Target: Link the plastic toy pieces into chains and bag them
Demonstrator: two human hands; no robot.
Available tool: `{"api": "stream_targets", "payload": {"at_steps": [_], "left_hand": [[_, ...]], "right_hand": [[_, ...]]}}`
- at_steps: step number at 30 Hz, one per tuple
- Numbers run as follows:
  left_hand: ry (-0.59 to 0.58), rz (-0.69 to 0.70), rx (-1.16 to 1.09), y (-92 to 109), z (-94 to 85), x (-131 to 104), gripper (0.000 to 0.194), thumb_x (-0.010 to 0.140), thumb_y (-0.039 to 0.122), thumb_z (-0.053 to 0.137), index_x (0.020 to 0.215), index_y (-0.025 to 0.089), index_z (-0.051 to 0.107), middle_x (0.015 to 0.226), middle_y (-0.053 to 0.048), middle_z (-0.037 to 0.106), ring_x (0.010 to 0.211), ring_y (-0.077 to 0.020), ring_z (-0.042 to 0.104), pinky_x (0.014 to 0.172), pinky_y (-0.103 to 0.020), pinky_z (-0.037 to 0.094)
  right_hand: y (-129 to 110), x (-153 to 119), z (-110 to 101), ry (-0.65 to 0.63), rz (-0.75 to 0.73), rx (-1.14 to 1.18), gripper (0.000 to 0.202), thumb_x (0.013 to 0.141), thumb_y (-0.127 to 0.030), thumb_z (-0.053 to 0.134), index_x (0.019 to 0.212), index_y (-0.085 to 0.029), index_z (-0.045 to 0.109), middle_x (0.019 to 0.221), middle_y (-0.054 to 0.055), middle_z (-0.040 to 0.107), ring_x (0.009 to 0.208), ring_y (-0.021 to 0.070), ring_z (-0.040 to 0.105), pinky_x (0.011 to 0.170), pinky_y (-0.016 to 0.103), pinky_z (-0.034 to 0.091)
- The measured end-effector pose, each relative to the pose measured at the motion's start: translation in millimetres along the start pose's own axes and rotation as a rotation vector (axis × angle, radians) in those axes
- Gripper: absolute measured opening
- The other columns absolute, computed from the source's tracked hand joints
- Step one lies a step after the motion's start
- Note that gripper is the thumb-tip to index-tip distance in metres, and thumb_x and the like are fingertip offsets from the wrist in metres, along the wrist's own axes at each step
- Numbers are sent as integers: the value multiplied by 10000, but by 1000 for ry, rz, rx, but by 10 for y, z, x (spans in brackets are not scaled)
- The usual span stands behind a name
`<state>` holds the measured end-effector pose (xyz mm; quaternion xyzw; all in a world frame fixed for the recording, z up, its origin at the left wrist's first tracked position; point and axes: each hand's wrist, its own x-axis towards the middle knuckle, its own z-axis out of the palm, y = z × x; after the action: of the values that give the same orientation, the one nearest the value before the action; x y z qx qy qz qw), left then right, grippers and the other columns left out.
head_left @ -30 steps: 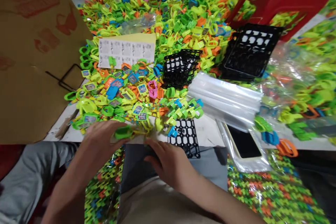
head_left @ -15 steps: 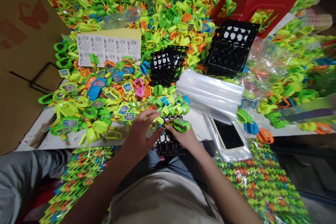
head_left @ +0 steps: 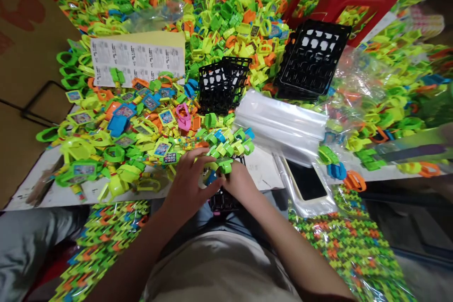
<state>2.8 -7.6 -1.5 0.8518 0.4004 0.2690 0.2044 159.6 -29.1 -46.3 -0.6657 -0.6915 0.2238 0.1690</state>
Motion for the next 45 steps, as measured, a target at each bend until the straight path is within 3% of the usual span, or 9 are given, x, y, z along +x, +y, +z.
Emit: {"api": "stream_targets", "payload": {"at_steps": [4, 7, 12, 23, 26, 29, 35, 40, 45], "left_hand": [[68, -41, -78, 67, 97, 46, 285, 809, 334, 610, 1005, 218, 438, 1257, -104, 472, 1213, -246, 443, 1006, -430, 388], [115, -24, -6, 114, 143, 118, 381, 801, 272, 602, 1128, 194, 423, 1237, -127, 488, 1202, -265, 453, 998, -448, 393], [5, -71, 113, 105, 93, 269, 483, 759, 240, 601, 1227, 170, 500, 1138, -106, 537, 1070, -269, 538, 945, -416, 444], [108, -97, 92, 148, 77, 288, 346, 757, 295, 658, 1080, 188, 593, 1057, -82, 570, 987, -236, 590, 890, -363, 483], [100, -105, 28, -31, -64, 249, 330, 815, 346, 603, 1111, 203, 582, 1090, -74, 567, 1018, -209, 574, 914, -352, 466], [199, -270, 236, -349, -372, 280, 286, 858, 374, 530, 1058, 193, 623, 1050, -88, 586, 1028, -256, 548, 924, -434, 435], [210, -335, 548, -834, -861, 692, 345, 866, 369, 491, 1135, 198, 623, 1056, -112, 589, 1050, -314, 510, 913, -463, 404], [-31, -158, 606, -756, -609, 1087, 370, 828, 426, 543, 1070, 167, 652, 1068, -120, 603, 1021, -315, 518, 883, -456, 410], [-22, -141, 633, -576, -455, 1211, 186, 821, 246, 549, 833, 114, 679, 972, -149, 633, 1001, -321, 533, 850, -461, 413]], "right_hand": [[13, 76, 3, -41, -87, 51, 160, 780, -141, 526, 816, -190, 674, 866, 71, 698, 810, 200, 622, 672, 249, 430], [22, 117, -4, -87, -119, 18, 146, 773, -140, 537, 797, -186, 674, 860, 66, 707, 768, 187, 622, 636, 241, 405], [8, 148, -90, -156, -117, -36, 123, 710, -85, 545, 732, -139, 654, 704, 81, 683, 625, 176, 595, 558, 245, 362], [187, 77, 27, 15, -231, 167, 173, 843, -113, 443, 821, -126, 614, 830, 122, 673, 768, 211, 622, 674, 293, 458], [199, -30, 32, 119, -214, 207, 176, 858, -164, 473, 956, -142, 617, 930, 122, 679, 867, 222, 634, 749, 335, 490], [259, -170, -19, 230, -193, 246, 216, 873, -226, 481, 1039, -176, 609, 991, 103, 684, 914, 219, 639, 804, 364, 505], [358, -408, -102, 263, -152, 278, 202, 896, -272, 453, 936, -191, 634, 897, 75, 693, 841, 204, 653, 764, 346, 528], [279, -469, -73, 206, -137, 297, 207, 903, -261, 440, 910, -199, 637, 870, 64, 694, 810, 196, 658, 741, 332, 532], [181, -531, -129, 143, -172, 319, 208, 909, -230, 441, 902, -207, 647, 861, 48, 695, 805, 181, 656, 744, 310, 525]]}}
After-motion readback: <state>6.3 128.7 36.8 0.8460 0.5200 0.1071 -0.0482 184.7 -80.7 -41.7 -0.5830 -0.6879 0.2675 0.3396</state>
